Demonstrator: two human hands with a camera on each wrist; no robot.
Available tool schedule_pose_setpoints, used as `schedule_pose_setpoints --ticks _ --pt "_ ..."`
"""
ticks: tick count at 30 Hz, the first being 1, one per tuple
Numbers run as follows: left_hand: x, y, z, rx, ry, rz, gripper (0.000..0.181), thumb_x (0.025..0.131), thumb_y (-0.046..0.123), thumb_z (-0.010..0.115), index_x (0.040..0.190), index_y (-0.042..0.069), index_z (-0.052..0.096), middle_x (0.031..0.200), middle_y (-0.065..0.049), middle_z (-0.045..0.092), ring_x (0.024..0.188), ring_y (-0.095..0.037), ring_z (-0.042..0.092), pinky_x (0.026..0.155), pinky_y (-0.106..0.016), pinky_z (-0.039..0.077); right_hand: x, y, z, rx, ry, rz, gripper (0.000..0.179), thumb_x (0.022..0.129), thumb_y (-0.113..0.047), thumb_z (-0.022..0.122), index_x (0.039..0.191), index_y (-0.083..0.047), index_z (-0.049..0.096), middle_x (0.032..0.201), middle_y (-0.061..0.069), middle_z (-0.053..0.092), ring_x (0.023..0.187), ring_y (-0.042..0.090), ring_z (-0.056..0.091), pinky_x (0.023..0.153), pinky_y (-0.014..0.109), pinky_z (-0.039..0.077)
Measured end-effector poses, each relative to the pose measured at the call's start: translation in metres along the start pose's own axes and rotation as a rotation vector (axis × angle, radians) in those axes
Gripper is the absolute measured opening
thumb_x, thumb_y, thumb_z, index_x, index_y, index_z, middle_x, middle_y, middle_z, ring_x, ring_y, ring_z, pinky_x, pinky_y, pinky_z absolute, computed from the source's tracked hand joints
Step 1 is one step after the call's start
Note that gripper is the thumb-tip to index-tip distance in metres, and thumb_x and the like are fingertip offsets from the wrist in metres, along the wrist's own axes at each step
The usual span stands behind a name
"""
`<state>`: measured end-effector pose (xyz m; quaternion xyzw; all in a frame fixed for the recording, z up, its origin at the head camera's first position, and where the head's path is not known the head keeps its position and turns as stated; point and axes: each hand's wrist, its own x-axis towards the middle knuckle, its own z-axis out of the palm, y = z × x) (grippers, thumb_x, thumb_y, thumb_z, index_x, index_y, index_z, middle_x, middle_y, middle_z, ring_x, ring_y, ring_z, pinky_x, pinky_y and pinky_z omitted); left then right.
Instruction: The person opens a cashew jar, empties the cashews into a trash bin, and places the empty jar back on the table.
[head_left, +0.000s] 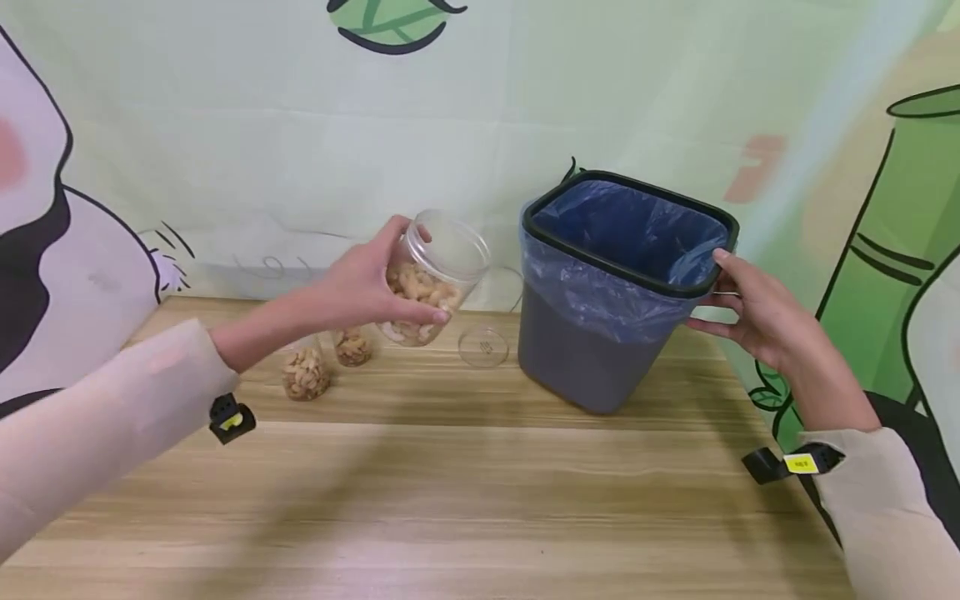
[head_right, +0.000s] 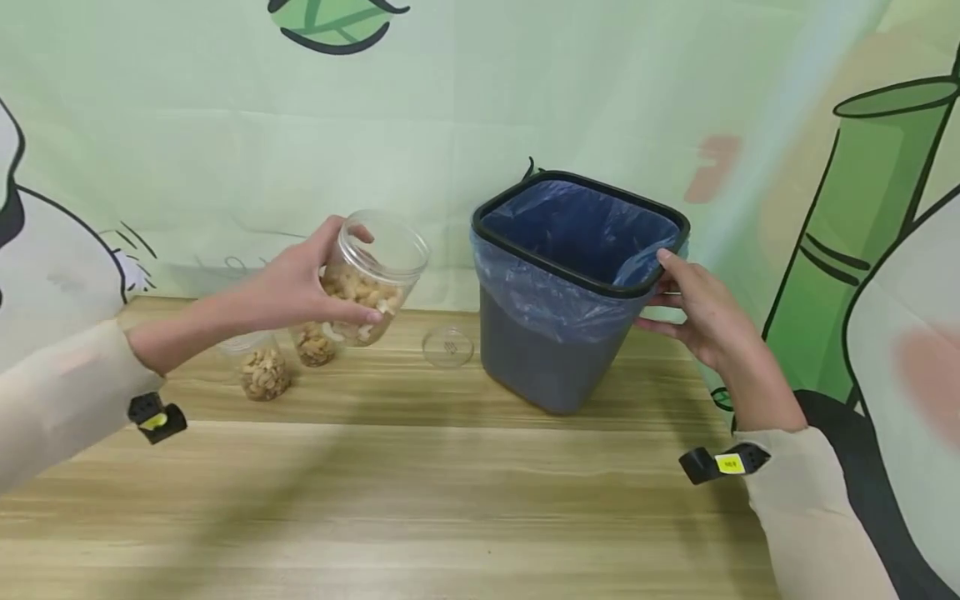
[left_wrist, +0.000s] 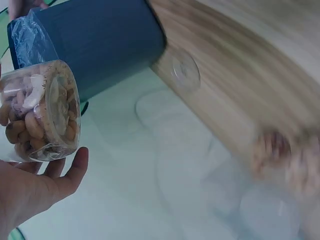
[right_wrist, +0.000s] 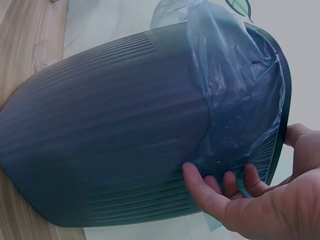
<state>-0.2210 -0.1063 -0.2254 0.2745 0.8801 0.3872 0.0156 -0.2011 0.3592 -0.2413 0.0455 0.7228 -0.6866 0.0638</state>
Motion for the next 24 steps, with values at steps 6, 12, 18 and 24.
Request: schedule_pose_setpoints --ticks 6,12,18,24 --pt "-0.002 0.029 -0.035 0.178 -0.049 -0.014 0.098 0.076 0.045 0.089 0.146 0.011 0.03 0.129 -0.015 0.059 0.108 -0.029 0.062 0.094 -0.046 0.051 -0.001 0.0 -0.002 0.039 -0.007 0.019 0.037 0.1 -0.05 0.057 0.114 -0.017 0.061 0.106 -0.002 0.06 0.099 0.016 0.062 0.085 0.037 0.06" --pt "0.0 0.055 -0.054 0.256 -0.064 -0.01 0.099 0.077 0.049 0.087 0.147 0.01 0.028 0.126 -0.018 0.061 0.102 -0.029 0.065 0.088 -0.043 0.054 -0.003 0.003 -0.004 -0.023 0.055 0.002 0.042 0.1 -0.049 0.058 0.119 -0.013 0.046 0.11 -0.003 0.048 0.1 0.015 0.048 0.078 0.027 0.058" --pt "0.011 0.072 -0.056 0.323 -0.04 0.031 0.097 0.077 0.049 0.087 0.144 0.009 0.029 0.122 -0.018 0.064 0.099 -0.028 0.068 0.084 -0.04 0.056 -0.004 0.004 -0.004 0.04 0.029 -0.067 0.041 0.101 -0.042 0.059 0.12 -0.01 0.041 0.105 -0.002 0.053 0.093 0.014 0.058 0.079 0.028 0.059" --pt "0.019 0.083 -0.054 0.341 -0.024 0.011 0.097 0.075 0.051 0.087 0.142 0.011 0.03 0.115 -0.014 0.064 0.095 -0.025 0.067 0.079 -0.037 0.056 -0.001 0.0 0.0 0.049 0.016 -0.083 0.041 0.101 -0.042 0.059 0.118 -0.011 0.039 0.107 0.0 0.053 0.093 0.015 0.059 0.079 0.032 0.06"
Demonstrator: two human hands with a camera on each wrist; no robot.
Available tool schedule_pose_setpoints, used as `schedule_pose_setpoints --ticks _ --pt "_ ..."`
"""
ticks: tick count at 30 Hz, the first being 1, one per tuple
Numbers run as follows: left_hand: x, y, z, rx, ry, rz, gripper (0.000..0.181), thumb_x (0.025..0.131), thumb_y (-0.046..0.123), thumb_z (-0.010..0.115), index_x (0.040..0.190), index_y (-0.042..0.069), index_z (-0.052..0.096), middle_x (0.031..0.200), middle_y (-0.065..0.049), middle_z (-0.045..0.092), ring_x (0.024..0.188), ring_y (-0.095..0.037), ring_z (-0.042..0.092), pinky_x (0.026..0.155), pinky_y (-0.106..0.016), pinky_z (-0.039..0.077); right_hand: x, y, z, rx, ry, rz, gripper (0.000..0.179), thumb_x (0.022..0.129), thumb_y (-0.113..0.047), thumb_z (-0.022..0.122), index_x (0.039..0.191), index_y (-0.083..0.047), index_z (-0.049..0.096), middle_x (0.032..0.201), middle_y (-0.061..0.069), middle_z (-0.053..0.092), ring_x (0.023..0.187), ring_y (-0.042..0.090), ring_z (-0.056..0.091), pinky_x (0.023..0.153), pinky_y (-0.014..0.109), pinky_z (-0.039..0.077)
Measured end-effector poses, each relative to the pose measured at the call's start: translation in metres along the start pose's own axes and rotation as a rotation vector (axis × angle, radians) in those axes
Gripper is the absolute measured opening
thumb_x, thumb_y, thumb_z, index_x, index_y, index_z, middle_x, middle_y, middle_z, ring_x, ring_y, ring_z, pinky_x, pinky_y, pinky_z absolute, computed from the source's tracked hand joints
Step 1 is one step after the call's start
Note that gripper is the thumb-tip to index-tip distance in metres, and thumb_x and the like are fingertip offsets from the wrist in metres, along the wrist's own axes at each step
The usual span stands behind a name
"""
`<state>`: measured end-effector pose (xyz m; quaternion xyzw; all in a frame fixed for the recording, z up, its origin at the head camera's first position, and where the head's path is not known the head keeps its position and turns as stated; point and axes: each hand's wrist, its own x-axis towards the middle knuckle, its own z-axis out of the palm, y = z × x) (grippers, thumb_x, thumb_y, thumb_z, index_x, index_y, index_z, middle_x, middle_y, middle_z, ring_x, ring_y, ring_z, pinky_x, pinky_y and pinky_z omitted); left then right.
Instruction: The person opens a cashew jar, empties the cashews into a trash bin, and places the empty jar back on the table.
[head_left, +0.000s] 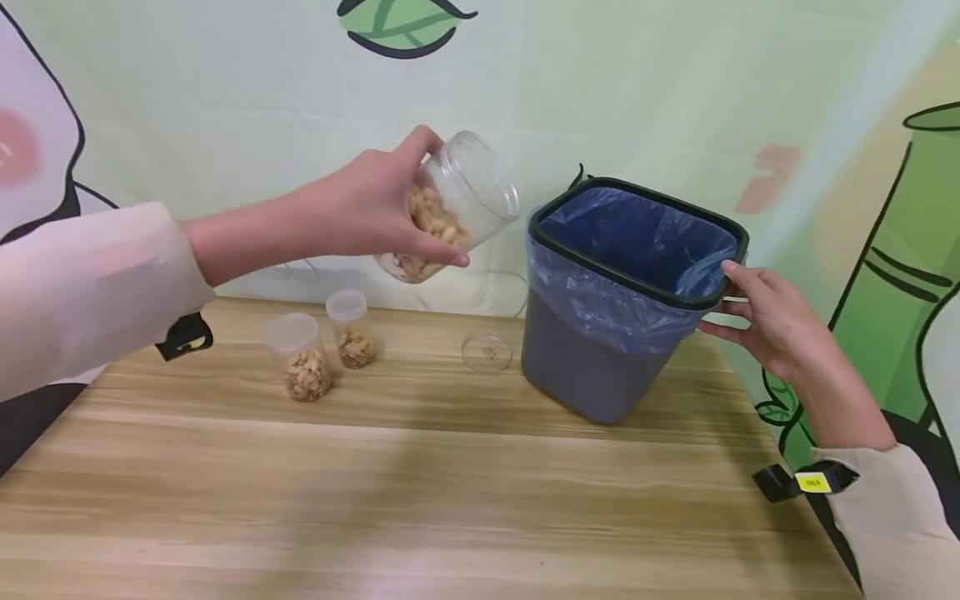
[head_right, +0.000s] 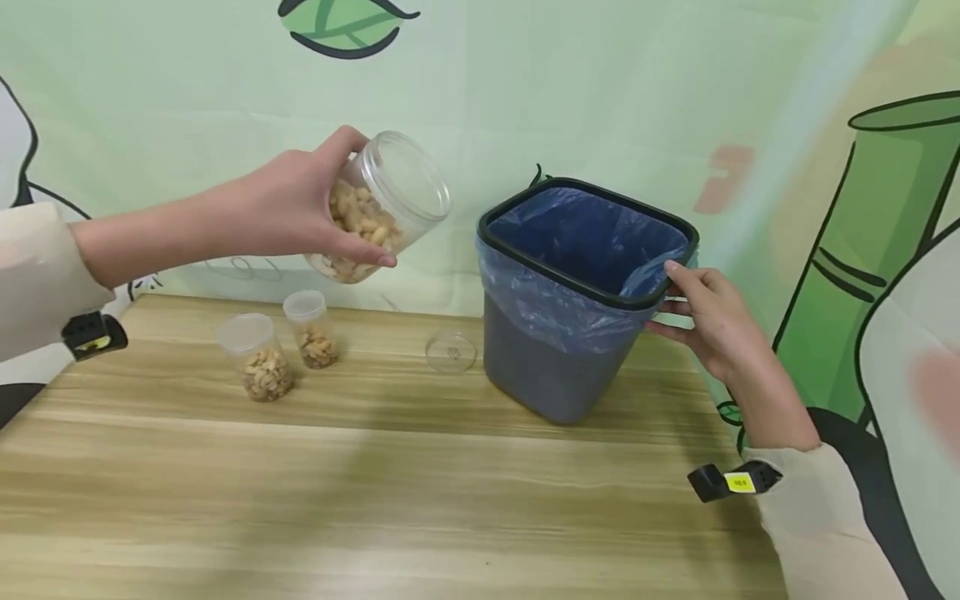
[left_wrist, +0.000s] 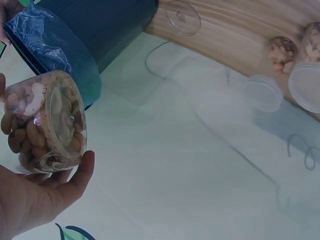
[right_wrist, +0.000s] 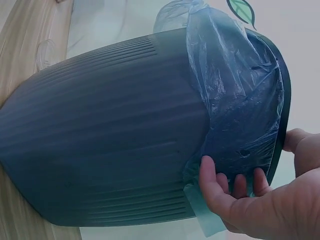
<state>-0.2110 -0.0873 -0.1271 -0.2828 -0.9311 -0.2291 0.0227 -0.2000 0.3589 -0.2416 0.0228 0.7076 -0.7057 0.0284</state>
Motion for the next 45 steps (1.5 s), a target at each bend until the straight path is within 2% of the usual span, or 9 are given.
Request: schedule_pose_setpoints --ticks 5,9,16,22,30,37,45 --pt "0.006 0.004 0.003 0.035 0.015 -0.003 0.095 0.075 0.052 0.087 0.14 0.012 0.031 0.107 -0.013 0.065 0.091 -0.025 0.066 0.077 -0.036 0.053 0.0 -0.002 0.001 -0.056 0.0 0.021 0.04 0.101 -0.046 0.056 0.118 -0.014 0.039 0.105 -0.003 0.052 0.094 0.014 0.058 0.081 0.032 0.06" --pt "0.011 0.006 0.003 0.105 0.024 -0.018 0.097 0.074 0.055 0.086 0.141 0.012 0.031 0.105 -0.015 0.064 0.091 -0.028 0.065 0.074 -0.04 0.053 0.0 -0.003 0.002 -0.083 0.002 0.016 0.041 0.1 -0.048 0.056 0.118 -0.015 0.038 0.107 -0.003 0.05 0.095 0.014 0.057 0.083 0.032 0.06" --pt "0.026 0.016 -0.001 0.177 0.025 -0.041 0.1 0.074 0.059 0.084 0.144 0.014 0.029 0.103 -0.014 0.062 0.089 -0.029 0.063 0.071 -0.041 0.05 0.0 -0.003 0.002 -0.085 0.002 0.002 0.043 0.099 -0.05 0.056 0.113 -0.015 0.036 0.108 -0.002 0.05 0.094 0.014 0.059 0.083 0.032 0.059" --pt "0.038 0.025 -0.002 0.21 0.027 -0.037 0.1 0.075 0.059 0.084 0.147 0.016 0.028 0.107 -0.011 0.061 0.09 -0.029 0.064 0.072 -0.043 0.05 0.0 -0.001 0.003 -0.105 0.021 -0.002 0.045 0.098 -0.054 0.056 0.111 -0.016 0.035 0.11 -0.001 0.049 0.096 0.014 0.059 0.083 0.032 0.059" --pt "0.046 0.027 0.001 0.269 0.006 -0.041 0.102 0.074 0.06 0.084 0.149 0.019 0.028 0.112 -0.009 0.059 0.091 -0.031 0.062 0.07 -0.047 0.05 0.0 0.001 0.003 -0.122 0.026 -0.016 0.045 0.098 -0.055 0.055 0.112 -0.016 0.036 0.111 0.0 0.048 0.096 0.014 0.06 0.083 0.031 0.059" --pt "0.053 0.032 0.001 0.275 0.001 -0.034 0.102 0.074 0.059 0.084 0.149 0.021 0.028 0.115 -0.008 0.058 0.094 -0.031 0.061 0.074 -0.05 0.05 -0.001 0.002 0.005 -0.113 0.046 -0.022 0.045 0.098 -0.056 0.055 0.111 -0.017 0.036 0.107 -0.001 0.049 0.094 0.015 0.061 0.082 0.03 0.059" --pt "0.059 0.036 0.004 0.302 -0.001 -0.024 0.104 0.074 0.055 0.086 0.152 0.023 0.026 0.125 -0.009 0.059 0.098 -0.03 0.06 0.078 -0.052 0.051 -0.002 0.003 0.006 -0.071 0.054 -0.021 0.041 0.1 -0.052 0.054 0.111 -0.017 0.037 0.113 0.003 0.046 0.095 0.016 0.06 0.079 0.03 0.06"
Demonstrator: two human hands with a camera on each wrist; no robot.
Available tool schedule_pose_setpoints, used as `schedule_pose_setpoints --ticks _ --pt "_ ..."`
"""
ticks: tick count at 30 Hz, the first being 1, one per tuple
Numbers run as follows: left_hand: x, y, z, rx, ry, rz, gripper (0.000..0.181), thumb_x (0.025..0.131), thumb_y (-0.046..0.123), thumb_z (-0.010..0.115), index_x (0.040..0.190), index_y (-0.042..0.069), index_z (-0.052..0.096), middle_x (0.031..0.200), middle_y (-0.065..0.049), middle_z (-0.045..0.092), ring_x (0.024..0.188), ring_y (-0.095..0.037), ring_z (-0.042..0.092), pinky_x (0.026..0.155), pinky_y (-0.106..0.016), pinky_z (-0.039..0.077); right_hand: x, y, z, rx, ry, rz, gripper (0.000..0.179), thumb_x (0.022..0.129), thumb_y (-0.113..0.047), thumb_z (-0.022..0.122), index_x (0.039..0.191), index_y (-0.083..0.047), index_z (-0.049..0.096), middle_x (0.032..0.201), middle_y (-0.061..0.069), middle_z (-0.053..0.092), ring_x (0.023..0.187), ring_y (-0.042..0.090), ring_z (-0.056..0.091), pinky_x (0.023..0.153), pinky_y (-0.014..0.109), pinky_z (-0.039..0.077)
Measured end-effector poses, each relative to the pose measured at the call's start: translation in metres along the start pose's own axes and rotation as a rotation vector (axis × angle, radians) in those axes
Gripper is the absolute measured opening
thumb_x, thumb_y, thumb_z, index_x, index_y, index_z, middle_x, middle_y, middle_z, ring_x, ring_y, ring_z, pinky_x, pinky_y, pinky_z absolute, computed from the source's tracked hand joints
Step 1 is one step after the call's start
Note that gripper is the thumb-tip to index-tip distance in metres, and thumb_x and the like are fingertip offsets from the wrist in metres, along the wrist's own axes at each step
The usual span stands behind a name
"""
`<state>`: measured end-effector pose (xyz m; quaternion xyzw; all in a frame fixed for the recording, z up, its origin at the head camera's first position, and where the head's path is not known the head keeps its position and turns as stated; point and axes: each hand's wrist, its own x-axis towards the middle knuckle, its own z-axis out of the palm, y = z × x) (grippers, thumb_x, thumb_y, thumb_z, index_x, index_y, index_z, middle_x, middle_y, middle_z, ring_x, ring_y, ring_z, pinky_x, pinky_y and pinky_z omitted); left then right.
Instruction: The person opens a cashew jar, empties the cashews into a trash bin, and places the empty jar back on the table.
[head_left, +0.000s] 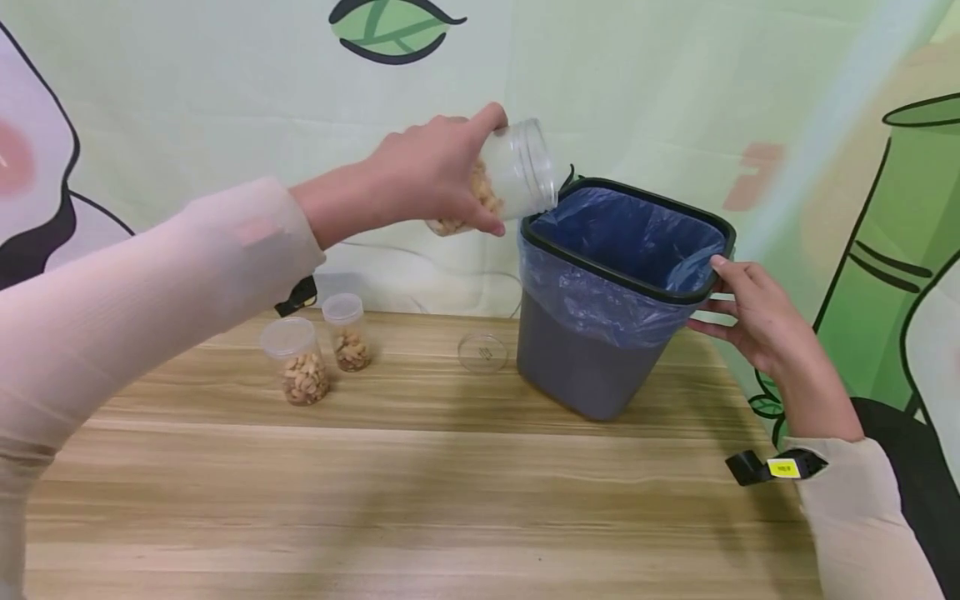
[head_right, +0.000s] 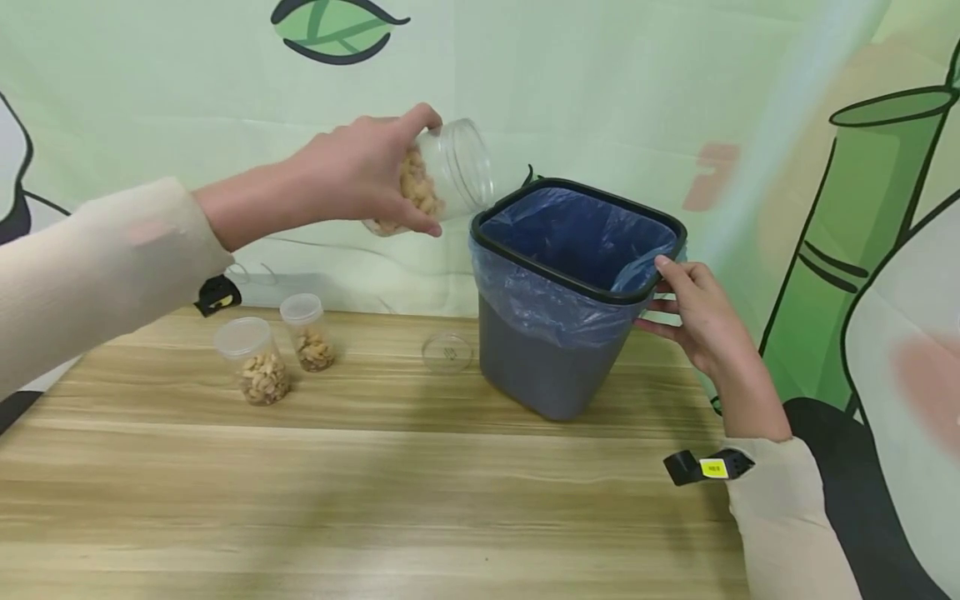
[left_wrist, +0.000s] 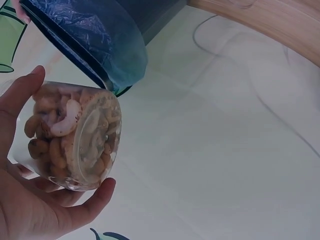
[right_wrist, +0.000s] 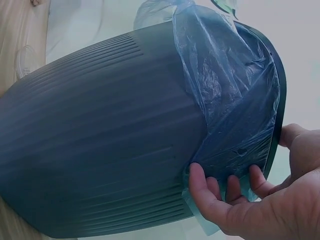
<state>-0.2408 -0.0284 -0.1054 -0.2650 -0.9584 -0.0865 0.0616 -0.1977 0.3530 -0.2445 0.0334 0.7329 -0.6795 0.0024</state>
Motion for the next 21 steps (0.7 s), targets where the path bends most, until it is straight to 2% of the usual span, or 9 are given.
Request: schedule_pose_setpoints --ticks 10,16,21 --pt "0.004 -0.001 0.01 0.083 0.0 0.006 0.104 0.074 0.05 0.088 0.153 0.024 0.027 0.13 -0.01 0.056 0.105 -0.028 0.059 0.079 -0.053 0.053 0.002 0.0 0.002 0.036 -0.029 0.01 0.038 0.101 -0.049 0.053 0.111 -0.017 0.036 0.114 0.004 0.044 0.097 0.018 0.06 0.081 0.031 0.06" --pt "0.008 0.0 0.012 0.138 0.008 0.021 0.106 0.076 0.049 0.088 0.157 0.024 0.024 0.134 -0.012 0.055 0.113 -0.034 0.059 0.082 -0.056 0.054 0.002 0.0 0.003 0.028 -0.021 0.008 0.038 0.101 -0.05 0.053 0.111 -0.017 0.036 0.113 0.006 0.042 0.096 0.018 0.058 0.08 0.03 0.06" --pt "0.013 0.002 0.014 0.198 0.021 0.045 0.102 0.077 0.047 0.088 0.155 0.022 0.027 0.132 -0.013 0.056 0.117 -0.037 0.055 0.085 -0.057 0.053 0.002 0.001 0.004 -0.002 -0.009 -0.004 0.041 0.1 -0.054 0.052 0.113 -0.017 0.037 0.112 0.004 0.044 0.096 0.018 0.059 0.082 0.031 0.059"
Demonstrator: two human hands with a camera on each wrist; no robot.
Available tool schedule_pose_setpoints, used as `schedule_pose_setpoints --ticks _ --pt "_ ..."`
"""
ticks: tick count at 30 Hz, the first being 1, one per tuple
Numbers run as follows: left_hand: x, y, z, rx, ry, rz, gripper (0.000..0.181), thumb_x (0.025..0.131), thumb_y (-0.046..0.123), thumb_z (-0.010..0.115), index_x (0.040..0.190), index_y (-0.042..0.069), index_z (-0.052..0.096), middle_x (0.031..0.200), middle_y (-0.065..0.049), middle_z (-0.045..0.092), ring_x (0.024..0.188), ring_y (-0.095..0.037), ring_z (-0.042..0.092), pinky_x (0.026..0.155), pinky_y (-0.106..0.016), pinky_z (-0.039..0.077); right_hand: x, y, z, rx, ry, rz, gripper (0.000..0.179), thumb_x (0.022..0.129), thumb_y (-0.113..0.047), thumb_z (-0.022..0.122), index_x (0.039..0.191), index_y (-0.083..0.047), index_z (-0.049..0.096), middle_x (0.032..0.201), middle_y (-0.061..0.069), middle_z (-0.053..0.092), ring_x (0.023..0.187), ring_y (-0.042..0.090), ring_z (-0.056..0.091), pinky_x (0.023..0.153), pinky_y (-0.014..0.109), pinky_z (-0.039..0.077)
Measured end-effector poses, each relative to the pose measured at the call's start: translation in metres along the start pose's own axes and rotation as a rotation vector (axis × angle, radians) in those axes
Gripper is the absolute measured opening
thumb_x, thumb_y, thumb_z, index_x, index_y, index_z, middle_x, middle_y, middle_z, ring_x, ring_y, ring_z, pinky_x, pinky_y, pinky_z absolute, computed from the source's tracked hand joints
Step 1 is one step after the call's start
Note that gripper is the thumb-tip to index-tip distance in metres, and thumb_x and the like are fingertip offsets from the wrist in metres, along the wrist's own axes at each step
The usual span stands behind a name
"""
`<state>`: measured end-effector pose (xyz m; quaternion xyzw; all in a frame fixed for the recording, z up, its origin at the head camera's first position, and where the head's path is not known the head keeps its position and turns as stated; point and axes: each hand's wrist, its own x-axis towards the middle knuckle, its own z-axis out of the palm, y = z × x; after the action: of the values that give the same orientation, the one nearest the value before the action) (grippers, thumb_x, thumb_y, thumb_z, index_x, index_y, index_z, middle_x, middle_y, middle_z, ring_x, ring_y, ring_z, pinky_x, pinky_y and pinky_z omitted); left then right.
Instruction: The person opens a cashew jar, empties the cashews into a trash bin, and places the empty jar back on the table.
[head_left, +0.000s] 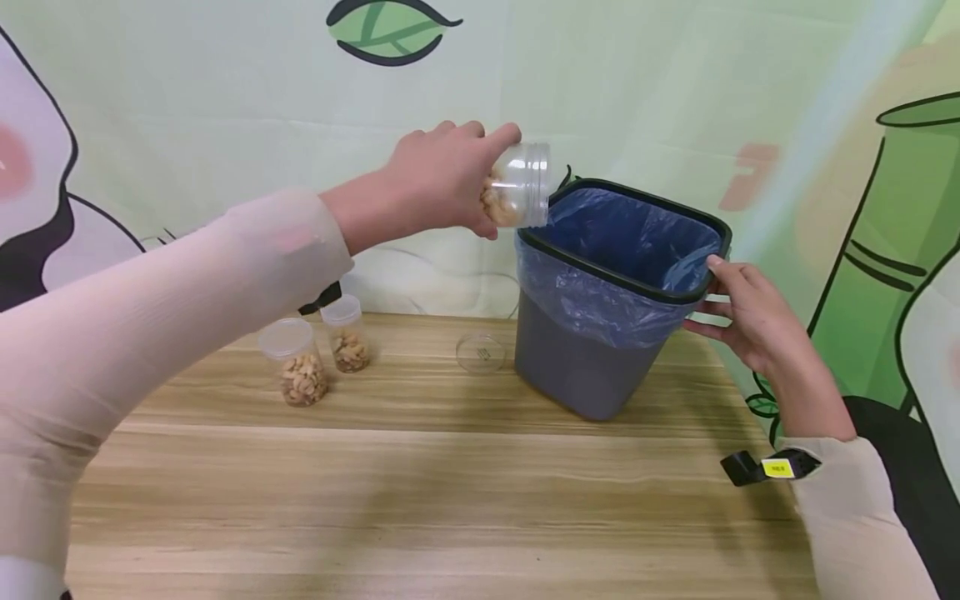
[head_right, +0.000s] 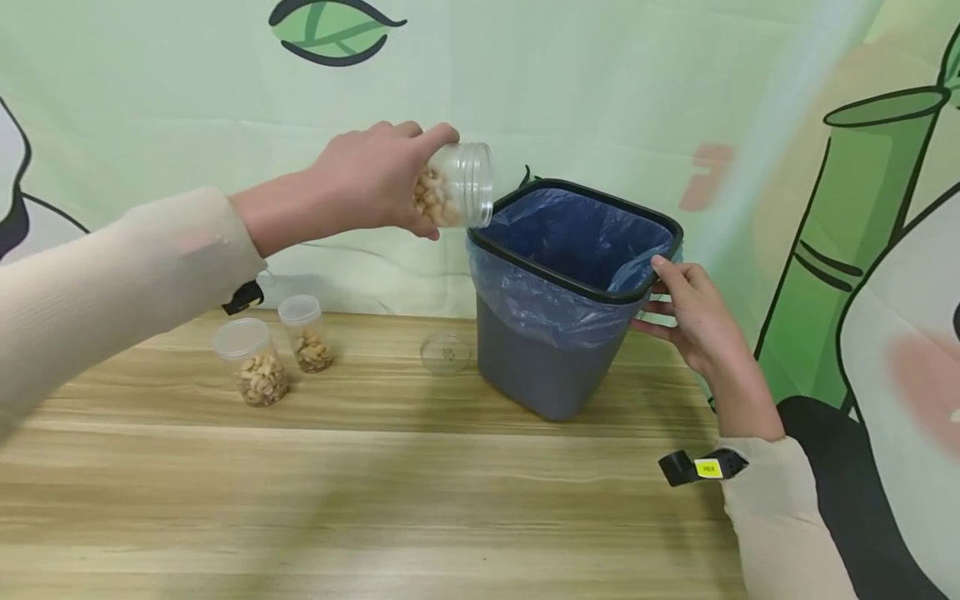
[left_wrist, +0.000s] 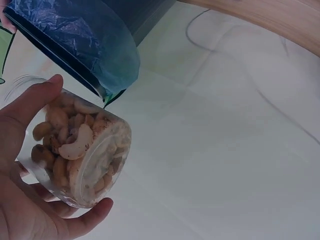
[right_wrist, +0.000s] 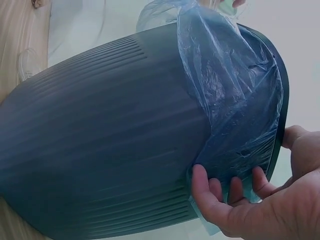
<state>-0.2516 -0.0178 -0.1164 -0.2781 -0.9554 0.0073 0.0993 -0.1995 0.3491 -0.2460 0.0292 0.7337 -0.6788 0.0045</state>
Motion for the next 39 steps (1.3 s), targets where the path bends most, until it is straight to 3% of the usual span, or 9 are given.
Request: schedule_pose_setpoints --ticks 10,21,30,39 --pt "0.004 0.0 0.005 0.091 0.007 0.001 0.101 0.079 0.045 0.087 0.156 0.021 0.026 0.137 -0.017 0.053 0.12 -0.041 0.05 0.094 -0.058 0.046 0.001 0.002 -0.001 0.037 -0.018 -0.003 0.039 0.102 -0.051 0.051 0.115 -0.017 0.036 0.112 0.006 0.042 0.095 0.019 0.06 0.081 0.031 0.059" --pt "0.016 0.003 0.005 0.149 0.004 -0.019 0.101 0.081 0.04 0.086 0.158 0.023 0.023 0.141 -0.017 0.049 0.124 -0.041 0.046 0.097 -0.056 0.044 0.001 0.002 0.0 0.0 -0.006 0.01 0.042 0.1 -0.054 0.051 0.116 -0.018 0.037 0.115 0.006 0.042 0.098 0.018 0.061 0.084 0.031 0.059" --pt "0.03 0.016 0.003 0.128 -0.033 -0.012 0.102 0.081 0.036 0.087 0.159 0.023 0.022 0.146 -0.016 0.046 0.126 -0.04 0.044 0.101 -0.056 0.041 0.001 0.001 -0.002 0.025 0.0 0.017 0.04 0.101 -0.052 0.052 0.115 -0.018 0.037 0.114 0.005 0.04 0.097 0.018 0.061 0.082 0.031 0.059" --pt "0.042 0.033 0.009 0.158 -0.052 0.026 0.102 0.08 0.035 0.088 0.158 0.024 0.022 0.145 -0.015 0.047 0.126 -0.041 0.045 0.1 -0.057 0.041 0.0 0.002 -0.002 0.041 0.001 0.021 0.04 0.101 -0.052 0.052 0.116 -0.018 0.037 0.114 0.005 0.04 0.097 0.018 0.061 0.081 0.031 0.059"
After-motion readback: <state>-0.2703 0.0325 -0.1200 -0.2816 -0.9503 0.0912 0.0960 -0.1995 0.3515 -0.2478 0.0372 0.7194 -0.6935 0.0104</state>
